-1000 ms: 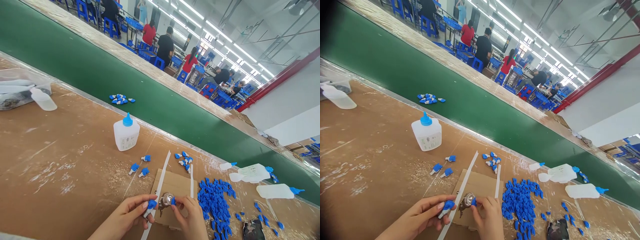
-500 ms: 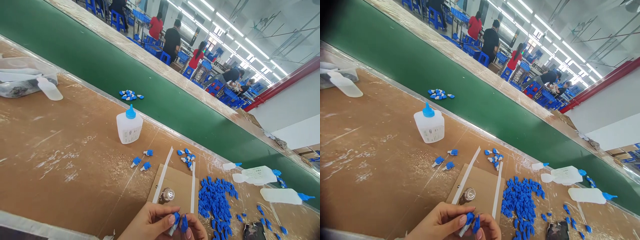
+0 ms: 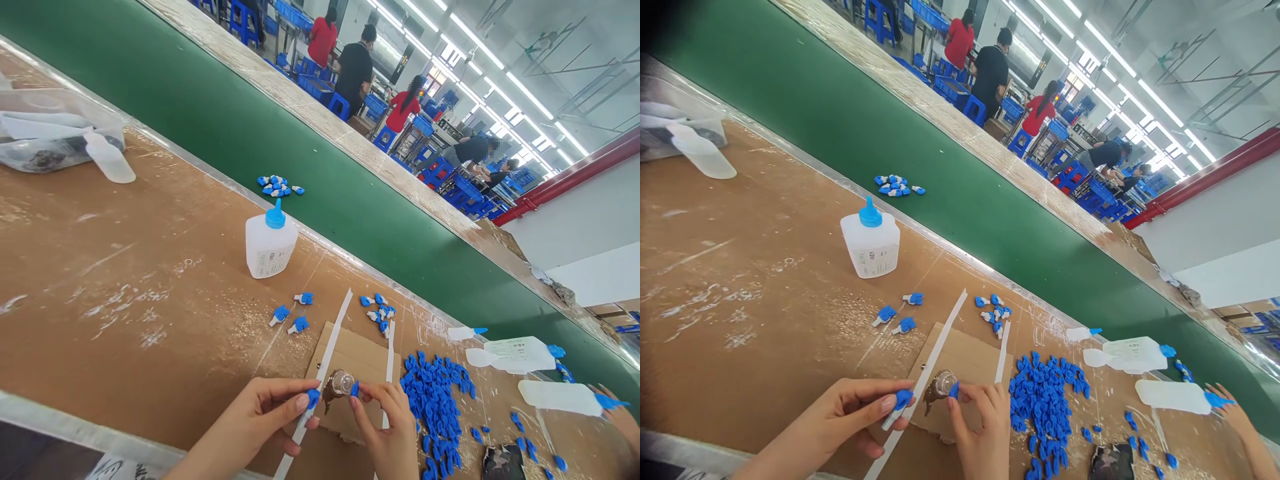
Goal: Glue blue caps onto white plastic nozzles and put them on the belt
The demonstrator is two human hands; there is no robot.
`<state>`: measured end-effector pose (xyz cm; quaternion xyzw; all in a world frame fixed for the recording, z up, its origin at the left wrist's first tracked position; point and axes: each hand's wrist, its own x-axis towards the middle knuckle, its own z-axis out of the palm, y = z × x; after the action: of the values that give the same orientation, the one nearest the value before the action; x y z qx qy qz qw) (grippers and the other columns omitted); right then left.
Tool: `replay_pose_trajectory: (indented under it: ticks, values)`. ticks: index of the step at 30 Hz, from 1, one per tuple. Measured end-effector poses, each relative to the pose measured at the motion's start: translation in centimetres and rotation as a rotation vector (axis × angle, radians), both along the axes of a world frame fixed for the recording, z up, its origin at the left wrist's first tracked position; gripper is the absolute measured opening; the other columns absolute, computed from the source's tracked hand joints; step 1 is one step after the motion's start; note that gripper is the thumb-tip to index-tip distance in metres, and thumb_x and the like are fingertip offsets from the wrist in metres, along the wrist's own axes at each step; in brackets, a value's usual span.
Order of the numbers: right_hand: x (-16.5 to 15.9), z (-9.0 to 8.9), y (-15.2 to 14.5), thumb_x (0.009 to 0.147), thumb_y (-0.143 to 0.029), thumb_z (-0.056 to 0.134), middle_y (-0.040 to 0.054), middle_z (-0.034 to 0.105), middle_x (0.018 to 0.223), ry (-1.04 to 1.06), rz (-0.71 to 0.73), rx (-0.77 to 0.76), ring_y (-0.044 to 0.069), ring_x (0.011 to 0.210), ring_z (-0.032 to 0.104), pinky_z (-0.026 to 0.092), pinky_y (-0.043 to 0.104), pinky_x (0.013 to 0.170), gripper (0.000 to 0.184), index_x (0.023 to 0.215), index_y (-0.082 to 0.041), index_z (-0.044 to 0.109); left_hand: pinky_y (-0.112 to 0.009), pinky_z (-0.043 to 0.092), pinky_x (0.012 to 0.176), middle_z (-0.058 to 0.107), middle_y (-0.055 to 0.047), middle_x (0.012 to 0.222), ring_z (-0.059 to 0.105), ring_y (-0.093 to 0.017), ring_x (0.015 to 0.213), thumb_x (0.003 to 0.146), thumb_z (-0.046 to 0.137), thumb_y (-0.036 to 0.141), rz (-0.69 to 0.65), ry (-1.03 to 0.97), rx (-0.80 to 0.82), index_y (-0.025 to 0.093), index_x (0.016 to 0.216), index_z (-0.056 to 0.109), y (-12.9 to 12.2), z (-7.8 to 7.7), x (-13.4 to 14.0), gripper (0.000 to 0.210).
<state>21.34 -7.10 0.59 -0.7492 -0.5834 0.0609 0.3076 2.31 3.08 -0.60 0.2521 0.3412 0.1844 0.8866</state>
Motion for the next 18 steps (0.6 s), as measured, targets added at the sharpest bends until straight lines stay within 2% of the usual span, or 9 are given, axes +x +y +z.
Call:
replay_pose_trajectory:
  ticks: [4,7,10,13,16,18]
  values:
    - [0.2,0.3,1.0,0.087,-0.039,0.060,-0.0008,0.065,0.068,-0.171,0.058,-0.100,0.018,0.066,0.059,0.041,0.031,0.066,0.017,0.081,-0.026,0.069,-0.024,0.057,0.045,0.073,-0.002,0.071,0.069,-0.022,0.070,0.042,0.086,0.056,0.028,-0.003,-0.014,0.023,0.084,0.078,0.2,0.0,-0.5,0.055]
    - [0.4,0.4,1.3,0.088,-0.042,0.059,-0.0014,0.064,0.067,-0.182,0.067,-0.155,0.018,0.066,0.059,0.039,0.031,0.067,0.020,0.082,-0.026,0.069,-0.024,0.057,0.045,0.073,-0.003,0.073,0.069,-0.022,0.069,0.041,0.086,0.057,0.029,-0.010,-0.019,0.022,0.086,0.078,0.3,-0.2,-0.5,0.057]
    - [0.7,0.5,1.1,0.085,-0.039,0.064,-0.0018,0.063,0.066,-0.130,0.066,-0.154,0.018,0.065,0.059,0.040,0.030,0.065,0.015,0.080,-0.026,0.069,-0.024,0.057,0.047,0.073,-0.003,0.074,0.068,-0.020,0.068,0.044,0.085,0.058,0.033,-0.032,0.003,0.021,0.087,0.077,0.4,-0.5,-0.4,0.058]
    - [0.6,0.3,0.2,0.082,-0.037,0.068,-0.0005,0.065,0.068,0.117,0.048,-0.052,0.017,0.065,0.060,0.045,0.027,0.063,0.012,0.083,-0.026,0.071,-0.024,0.056,0.050,0.073,-0.004,0.073,0.067,-0.020,0.069,0.046,0.084,0.059,0.031,-0.051,0.018,0.019,0.089,0.077,-0.2,-1.0,-0.1,0.060]
    - [-0.9,-0.1,-0.9,0.077,-0.046,0.071,0.0011,0.067,0.072,0.545,-0.090,0.100,0.017,0.069,0.063,0.051,0.026,0.065,0.021,0.085,-0.027,0.072,-0.026,0.057,0.053,0.074,-0.007,0.080,0.068,-0.023,0.076,0.047,0.082,0.060,-0.003,-0.065,0.013,0.017,0.094,0.076,-1.3,-1.5,0.7,0.064]
    - [-2.3,-0.3,-1.4,0.073,-0.050,0.074,0.0020,0.067,0.071,0.743,-0.158,0.155,0.018,0.068,0.064,0.052,0.028,0.065,0.026,0.085,-0.027,0.073,-0.028,0.058,0.057,0.074,-0.008,0.083,0.067,-0.023,0.077,0.052,0.081,0.060,-0.042,-0.092,0.016,0.016,0.100,0.074,-2.1,-1.4,1.2,0.065]
